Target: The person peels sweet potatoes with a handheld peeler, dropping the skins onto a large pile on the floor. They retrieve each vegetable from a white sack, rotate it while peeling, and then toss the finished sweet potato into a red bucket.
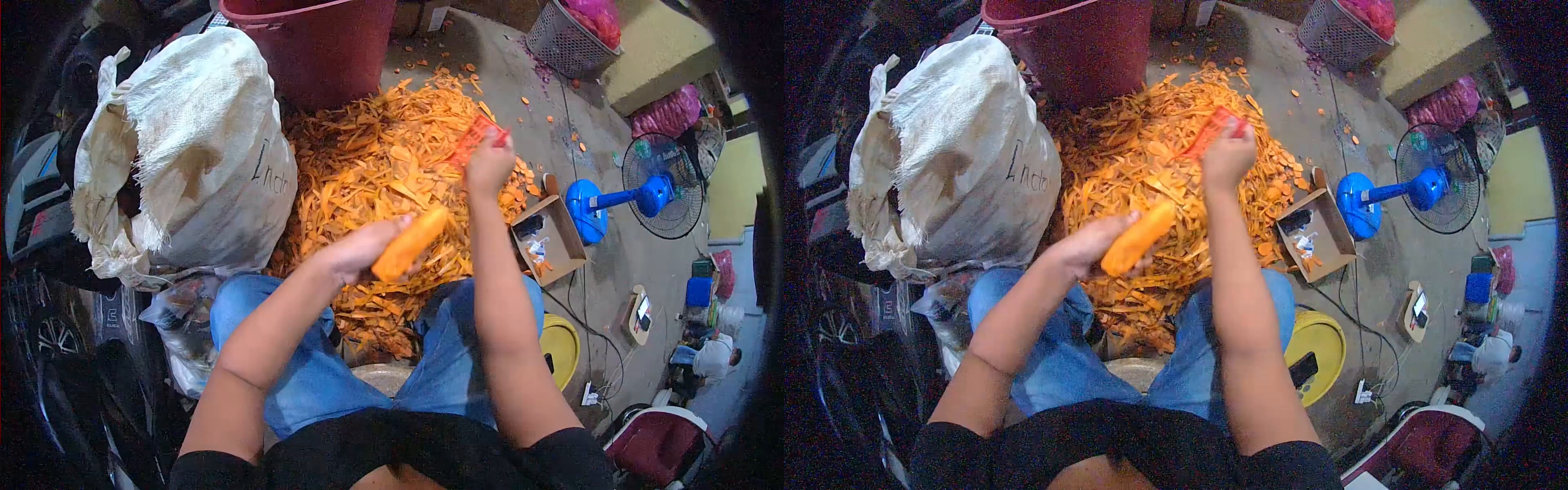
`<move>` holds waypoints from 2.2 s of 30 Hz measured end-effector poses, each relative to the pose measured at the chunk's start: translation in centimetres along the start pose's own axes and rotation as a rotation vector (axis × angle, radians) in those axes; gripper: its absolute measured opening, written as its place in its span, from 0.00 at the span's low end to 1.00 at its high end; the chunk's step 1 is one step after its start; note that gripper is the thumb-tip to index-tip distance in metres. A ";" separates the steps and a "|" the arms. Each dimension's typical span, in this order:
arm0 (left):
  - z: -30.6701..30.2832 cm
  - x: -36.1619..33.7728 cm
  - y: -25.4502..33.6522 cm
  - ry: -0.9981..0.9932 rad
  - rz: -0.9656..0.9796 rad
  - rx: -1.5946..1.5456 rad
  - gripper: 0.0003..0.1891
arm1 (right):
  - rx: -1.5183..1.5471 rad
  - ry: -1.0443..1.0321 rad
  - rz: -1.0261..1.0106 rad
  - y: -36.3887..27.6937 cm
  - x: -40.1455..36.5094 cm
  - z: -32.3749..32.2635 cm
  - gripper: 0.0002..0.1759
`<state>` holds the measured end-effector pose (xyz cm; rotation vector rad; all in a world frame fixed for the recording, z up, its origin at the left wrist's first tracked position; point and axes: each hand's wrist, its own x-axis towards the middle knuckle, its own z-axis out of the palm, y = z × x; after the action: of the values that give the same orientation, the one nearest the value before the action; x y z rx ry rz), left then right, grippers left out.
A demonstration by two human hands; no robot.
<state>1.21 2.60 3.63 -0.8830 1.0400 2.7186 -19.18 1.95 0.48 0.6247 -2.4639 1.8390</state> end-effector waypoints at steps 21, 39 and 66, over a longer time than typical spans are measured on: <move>-4.8 2.0 2.6 0.760 0.595 0.898 0.21 | -0.487 -0.982 -0.476 -2.9 -4.1 -2.0 0.12; -3.0 -0.4 3.4 0.573 0.723 1.057 0.14 | -0.444 -1.035 -0.123 2.5 -4.9 0.8 0.10; -4.4 0.8 3.3 0.508 0.524 1.104 0.20 | -0.009 -0.895 -0.133 -1.5 -5.8 0.4 0.07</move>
<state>1.78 -2.83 2.46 -1.1182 2.7369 1.5987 -13.25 3.08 0.33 1.8980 -2.7388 1.7191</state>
